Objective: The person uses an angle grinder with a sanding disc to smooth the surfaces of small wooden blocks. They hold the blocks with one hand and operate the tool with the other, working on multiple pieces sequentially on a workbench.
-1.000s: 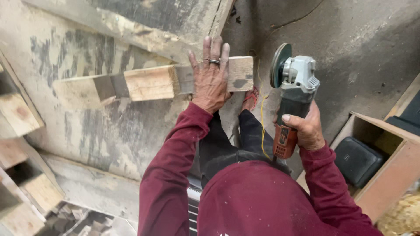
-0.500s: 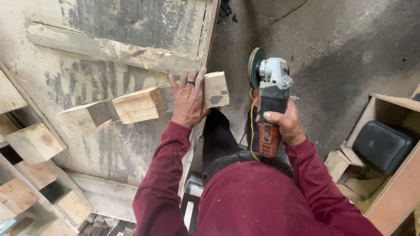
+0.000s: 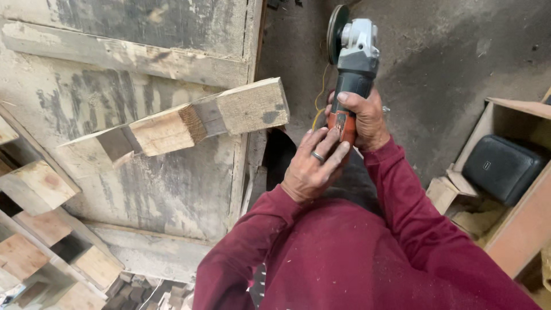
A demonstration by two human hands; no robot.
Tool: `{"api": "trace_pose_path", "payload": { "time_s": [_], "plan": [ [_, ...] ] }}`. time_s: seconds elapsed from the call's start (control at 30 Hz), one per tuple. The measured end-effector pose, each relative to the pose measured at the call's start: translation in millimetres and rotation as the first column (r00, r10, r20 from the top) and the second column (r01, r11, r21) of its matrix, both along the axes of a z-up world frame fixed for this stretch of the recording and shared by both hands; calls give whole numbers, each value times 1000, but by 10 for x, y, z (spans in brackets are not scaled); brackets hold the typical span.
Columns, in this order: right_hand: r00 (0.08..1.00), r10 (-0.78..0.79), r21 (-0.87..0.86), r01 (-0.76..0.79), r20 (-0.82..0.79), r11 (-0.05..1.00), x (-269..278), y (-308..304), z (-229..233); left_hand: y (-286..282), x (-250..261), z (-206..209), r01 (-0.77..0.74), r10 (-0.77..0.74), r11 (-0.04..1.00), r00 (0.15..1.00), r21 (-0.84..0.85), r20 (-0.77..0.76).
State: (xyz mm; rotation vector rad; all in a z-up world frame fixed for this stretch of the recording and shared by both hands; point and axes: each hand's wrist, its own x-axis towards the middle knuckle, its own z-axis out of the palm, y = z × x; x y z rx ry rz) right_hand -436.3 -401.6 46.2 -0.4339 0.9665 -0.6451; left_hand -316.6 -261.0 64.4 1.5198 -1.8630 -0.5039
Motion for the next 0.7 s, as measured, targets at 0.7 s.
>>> {"api": "trace_pose_path", "payload": {
  "time_s": [0.7],
  "plan": [
    [908,418,127,-412,-24,902,-253,526,-118,-679,1211,-827,-607,460,769,742,199,488]
  ]
}}
